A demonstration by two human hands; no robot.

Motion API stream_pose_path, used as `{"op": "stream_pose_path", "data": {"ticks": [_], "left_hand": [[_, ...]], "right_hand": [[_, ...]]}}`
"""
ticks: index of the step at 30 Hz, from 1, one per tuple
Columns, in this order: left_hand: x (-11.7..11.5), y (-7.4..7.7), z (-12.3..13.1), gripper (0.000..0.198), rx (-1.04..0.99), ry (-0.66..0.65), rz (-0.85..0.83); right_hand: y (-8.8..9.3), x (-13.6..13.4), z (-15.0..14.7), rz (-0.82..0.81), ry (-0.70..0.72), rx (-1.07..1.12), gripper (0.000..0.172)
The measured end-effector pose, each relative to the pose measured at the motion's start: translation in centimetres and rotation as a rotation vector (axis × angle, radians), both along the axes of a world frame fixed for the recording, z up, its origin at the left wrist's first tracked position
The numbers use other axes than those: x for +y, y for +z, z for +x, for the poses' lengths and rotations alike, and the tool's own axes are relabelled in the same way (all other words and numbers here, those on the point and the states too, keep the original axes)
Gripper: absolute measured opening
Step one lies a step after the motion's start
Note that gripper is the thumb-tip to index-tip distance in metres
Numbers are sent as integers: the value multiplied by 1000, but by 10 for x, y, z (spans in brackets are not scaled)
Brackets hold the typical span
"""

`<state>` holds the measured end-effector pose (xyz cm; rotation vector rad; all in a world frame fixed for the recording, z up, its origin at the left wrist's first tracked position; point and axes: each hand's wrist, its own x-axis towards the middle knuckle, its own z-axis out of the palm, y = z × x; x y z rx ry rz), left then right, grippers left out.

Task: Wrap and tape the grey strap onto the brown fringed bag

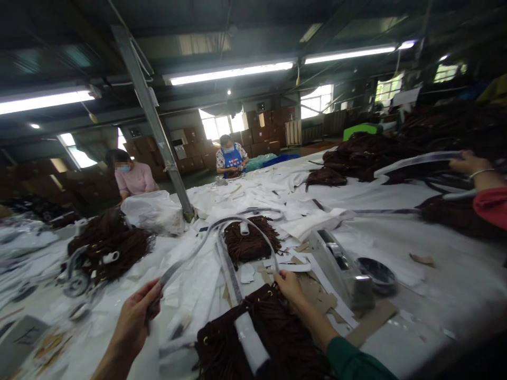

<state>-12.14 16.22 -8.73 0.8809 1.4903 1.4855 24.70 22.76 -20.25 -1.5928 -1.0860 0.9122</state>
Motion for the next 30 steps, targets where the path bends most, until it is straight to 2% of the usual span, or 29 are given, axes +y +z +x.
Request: {"op": "stream_pose_path", "data": {"ticks": [2, 3, 5, 7, 9, 11, 13, 15, 17, 20, 23, 25, 27, 30], "left_hand": [[-31, 32, 31, 54, -56, -79, 90], [-47, 42, 46, 52, -66, -124, 92], [-72, 53, 74, 45, -105, -225, 44], [-90, 53, 97, 38, -160, -343, -14], [-103, 47, 116, 33, -226, -465, -67], [-113, 42, 129, 31, -293, -575, -89], [-122, 39, 135, 30, -350, -647, -81], [-130, 38, 134, 30, -381, -676, -74], [-136, 36, 126, 31, -335, -703, -89], [-144, 30, 106, 34, -71, -726, -89], [-151, 22, 85, 33, 277, -570, -8], [-156, 19, 70, 33, 412, -433, 33], [-163, 16, 52, 36, 445, -385, 6], [-179, 6, 29, 40, 418, -391, -124]], "right_hand": [[11, -9, 2, 23, -18, -56, 34], [19, -17, 3, 70, -36, -108, 40], [40, -42, 1, 275, -62, -263, 52], [66, -76, -5, 601, -3, -469, 58], [92, -110, -14, 883, 182, -711, 56], [112, -135, -25, 1036, 402, -903, 48], [126, -149, -35, 1106, 601, -950, 40], [131, -153, -43, 1121, 734, -878, 35], [129, -155, -48, 1089, 795, -828, 29], [122, -159, -54, 1025, 825, -864, 21], [115, -167, -54, 941, 838, -904, 28], [113, -172, -52, 877, 839, -923, 36], [112, -175, -49, 837, 827, -934, 42], [109, -175, -44, 847, 771, -940, 46]]}}
